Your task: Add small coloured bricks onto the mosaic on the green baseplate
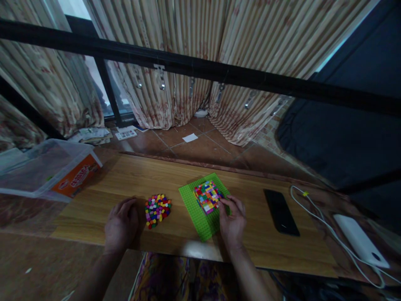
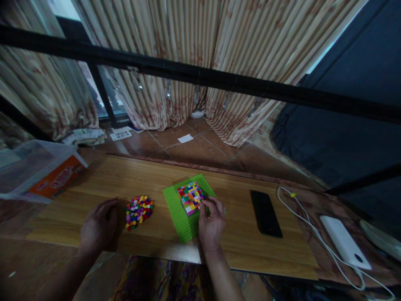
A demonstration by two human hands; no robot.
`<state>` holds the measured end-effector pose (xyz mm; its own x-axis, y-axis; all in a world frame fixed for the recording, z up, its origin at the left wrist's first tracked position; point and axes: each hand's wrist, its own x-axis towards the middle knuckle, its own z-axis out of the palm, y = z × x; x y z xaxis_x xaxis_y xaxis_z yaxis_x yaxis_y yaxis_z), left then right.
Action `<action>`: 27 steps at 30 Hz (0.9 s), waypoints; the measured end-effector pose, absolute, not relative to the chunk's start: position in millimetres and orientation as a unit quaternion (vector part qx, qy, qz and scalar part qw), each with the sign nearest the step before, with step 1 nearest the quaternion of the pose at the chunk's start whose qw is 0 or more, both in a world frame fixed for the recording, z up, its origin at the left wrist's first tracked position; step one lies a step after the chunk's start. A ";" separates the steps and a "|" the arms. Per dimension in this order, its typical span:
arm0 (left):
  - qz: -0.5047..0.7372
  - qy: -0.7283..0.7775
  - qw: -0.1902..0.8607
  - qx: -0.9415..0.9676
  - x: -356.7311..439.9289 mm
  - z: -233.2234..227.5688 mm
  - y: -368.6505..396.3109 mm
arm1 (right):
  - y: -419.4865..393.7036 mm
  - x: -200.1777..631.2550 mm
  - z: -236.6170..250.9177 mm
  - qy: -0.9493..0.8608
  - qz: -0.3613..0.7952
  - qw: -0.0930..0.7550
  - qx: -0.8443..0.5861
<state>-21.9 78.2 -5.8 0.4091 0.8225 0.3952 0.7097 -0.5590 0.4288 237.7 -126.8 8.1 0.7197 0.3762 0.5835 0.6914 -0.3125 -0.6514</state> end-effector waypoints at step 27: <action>0.287 0.456 0.092 0.837 -21.6 -6.7 79.3 | -142.0 244.0 10.5 -0.416 -0.118 0.444 -0.785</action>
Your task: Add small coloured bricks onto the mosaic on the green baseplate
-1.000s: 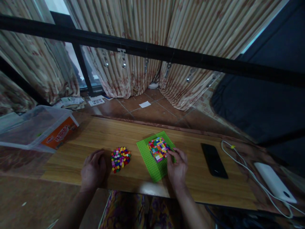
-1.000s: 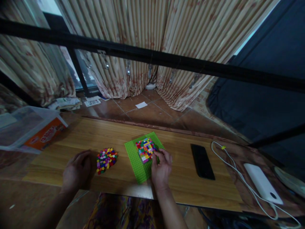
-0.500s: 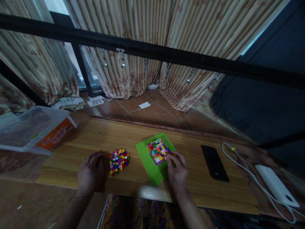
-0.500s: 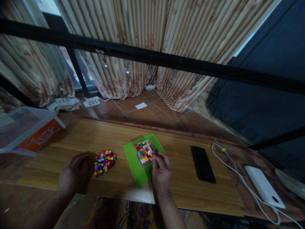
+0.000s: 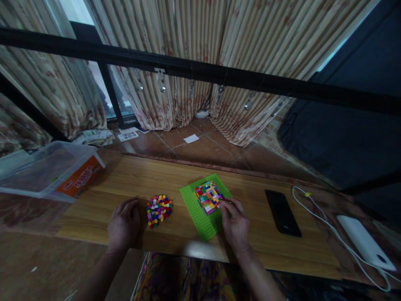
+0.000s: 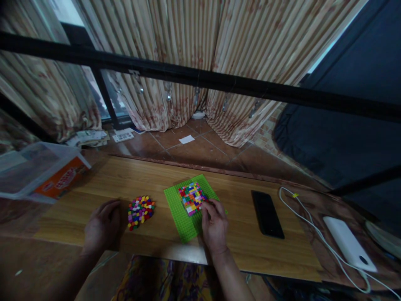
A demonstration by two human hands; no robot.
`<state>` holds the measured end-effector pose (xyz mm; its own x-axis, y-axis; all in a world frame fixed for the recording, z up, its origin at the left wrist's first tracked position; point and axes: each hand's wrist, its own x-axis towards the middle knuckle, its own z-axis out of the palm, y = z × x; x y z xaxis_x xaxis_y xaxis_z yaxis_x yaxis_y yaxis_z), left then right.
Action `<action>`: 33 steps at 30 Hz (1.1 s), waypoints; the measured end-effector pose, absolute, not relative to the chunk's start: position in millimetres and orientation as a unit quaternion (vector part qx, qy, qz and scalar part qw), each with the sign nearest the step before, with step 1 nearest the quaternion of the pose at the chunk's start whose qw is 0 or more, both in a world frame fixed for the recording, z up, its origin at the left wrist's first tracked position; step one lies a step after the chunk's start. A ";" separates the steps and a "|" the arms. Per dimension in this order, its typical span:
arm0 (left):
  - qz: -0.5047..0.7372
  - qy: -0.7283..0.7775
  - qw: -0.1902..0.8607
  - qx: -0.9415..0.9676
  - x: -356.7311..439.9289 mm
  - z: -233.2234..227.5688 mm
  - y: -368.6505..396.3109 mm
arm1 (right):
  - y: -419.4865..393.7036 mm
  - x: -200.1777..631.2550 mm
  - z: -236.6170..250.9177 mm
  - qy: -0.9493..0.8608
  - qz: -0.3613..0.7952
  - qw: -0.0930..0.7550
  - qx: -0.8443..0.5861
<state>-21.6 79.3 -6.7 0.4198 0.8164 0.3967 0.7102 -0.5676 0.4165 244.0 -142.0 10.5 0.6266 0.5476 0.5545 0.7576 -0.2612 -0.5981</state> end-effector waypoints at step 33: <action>0.305 0.472 0.142 0.815 -18.9 -5.4 68.7 | -40.6 154.3 4.1 -0.590 0.030 0.313 -0.744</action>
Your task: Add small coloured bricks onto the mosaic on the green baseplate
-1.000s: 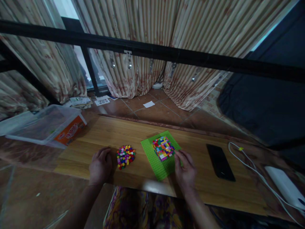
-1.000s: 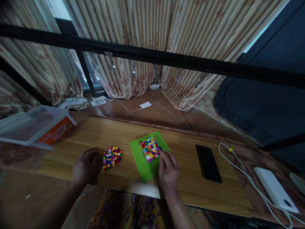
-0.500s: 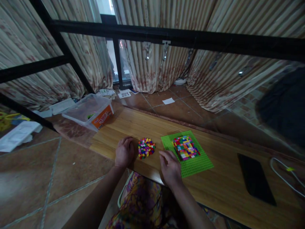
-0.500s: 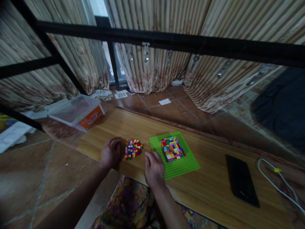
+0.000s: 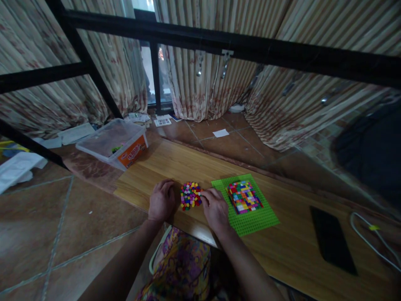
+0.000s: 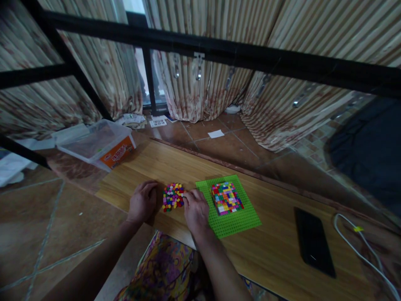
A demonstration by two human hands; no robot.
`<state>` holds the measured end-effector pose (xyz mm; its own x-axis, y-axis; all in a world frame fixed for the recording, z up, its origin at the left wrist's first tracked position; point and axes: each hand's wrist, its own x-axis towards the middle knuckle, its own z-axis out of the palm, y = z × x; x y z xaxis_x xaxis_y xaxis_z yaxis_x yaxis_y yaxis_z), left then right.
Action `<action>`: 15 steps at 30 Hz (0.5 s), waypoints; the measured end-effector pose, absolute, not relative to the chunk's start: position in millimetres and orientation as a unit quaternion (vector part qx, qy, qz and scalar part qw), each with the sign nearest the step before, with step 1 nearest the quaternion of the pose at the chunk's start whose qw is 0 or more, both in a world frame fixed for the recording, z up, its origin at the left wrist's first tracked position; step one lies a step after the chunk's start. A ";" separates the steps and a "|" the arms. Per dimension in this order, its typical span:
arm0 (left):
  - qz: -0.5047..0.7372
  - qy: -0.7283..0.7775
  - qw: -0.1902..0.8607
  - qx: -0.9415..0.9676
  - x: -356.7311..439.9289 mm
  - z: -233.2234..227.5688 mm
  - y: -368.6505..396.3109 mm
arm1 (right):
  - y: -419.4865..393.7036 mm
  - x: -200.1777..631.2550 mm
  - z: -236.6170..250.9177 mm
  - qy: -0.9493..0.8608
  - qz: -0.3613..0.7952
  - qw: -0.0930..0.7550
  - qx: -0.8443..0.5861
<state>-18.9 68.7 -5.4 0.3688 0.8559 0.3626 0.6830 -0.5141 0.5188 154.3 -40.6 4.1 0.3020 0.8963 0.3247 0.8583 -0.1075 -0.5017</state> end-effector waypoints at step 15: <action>0.301 0.469 0.123 0.821 -20.7 -7.8 71.9 | -49.8 159.6 21.6 -0.610 0.075 0.212 -0.760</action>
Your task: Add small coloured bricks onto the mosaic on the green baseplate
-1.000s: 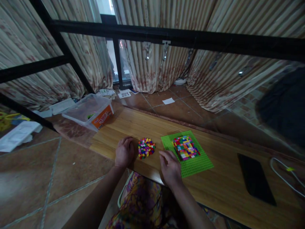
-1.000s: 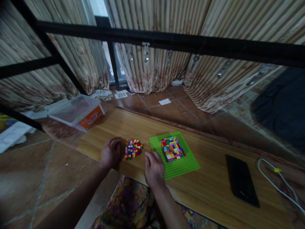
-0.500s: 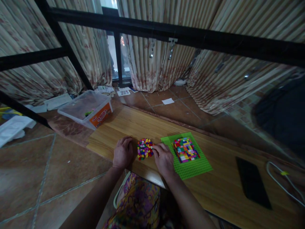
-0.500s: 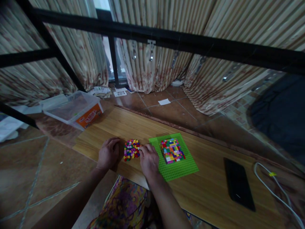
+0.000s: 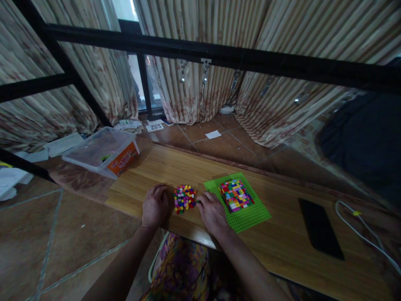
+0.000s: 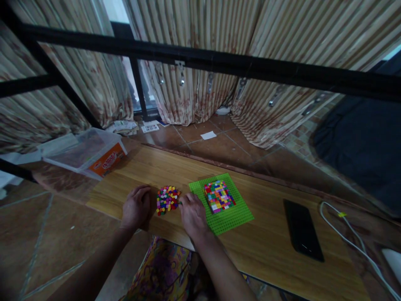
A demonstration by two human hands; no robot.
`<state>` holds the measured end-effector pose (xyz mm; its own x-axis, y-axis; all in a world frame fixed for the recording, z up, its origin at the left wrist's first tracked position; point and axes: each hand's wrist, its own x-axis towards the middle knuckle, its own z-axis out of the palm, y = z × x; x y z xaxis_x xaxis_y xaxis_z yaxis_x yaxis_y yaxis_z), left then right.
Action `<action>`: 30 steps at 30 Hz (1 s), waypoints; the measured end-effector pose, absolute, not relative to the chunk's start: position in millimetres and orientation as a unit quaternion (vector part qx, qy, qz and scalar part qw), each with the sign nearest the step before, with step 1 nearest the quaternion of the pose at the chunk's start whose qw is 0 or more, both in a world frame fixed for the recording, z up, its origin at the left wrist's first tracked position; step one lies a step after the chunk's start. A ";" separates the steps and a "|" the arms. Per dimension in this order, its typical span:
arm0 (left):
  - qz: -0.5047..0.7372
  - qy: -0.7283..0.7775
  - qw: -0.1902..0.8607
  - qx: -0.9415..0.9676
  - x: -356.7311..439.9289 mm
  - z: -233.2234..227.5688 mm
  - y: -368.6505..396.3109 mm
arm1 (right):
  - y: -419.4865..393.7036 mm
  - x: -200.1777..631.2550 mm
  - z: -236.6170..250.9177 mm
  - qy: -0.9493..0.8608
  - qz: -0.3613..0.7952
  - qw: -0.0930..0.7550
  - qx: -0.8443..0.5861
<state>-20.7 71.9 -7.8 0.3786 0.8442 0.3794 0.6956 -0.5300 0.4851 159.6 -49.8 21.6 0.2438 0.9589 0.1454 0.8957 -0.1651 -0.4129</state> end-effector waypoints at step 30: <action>0.299 0.473 0.126 0.819 -20.2 -5.3 73.2 | -76.4 158.6 35.7 -0.554 0.116 0.390 -0.726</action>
<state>-20.2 73.2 -5.3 0.3729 0.8504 0.3711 0.6994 -0.5205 0.4898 158.6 -76.4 35.7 0.3583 0.8956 0.2638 0.7151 -0.0816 -0.6943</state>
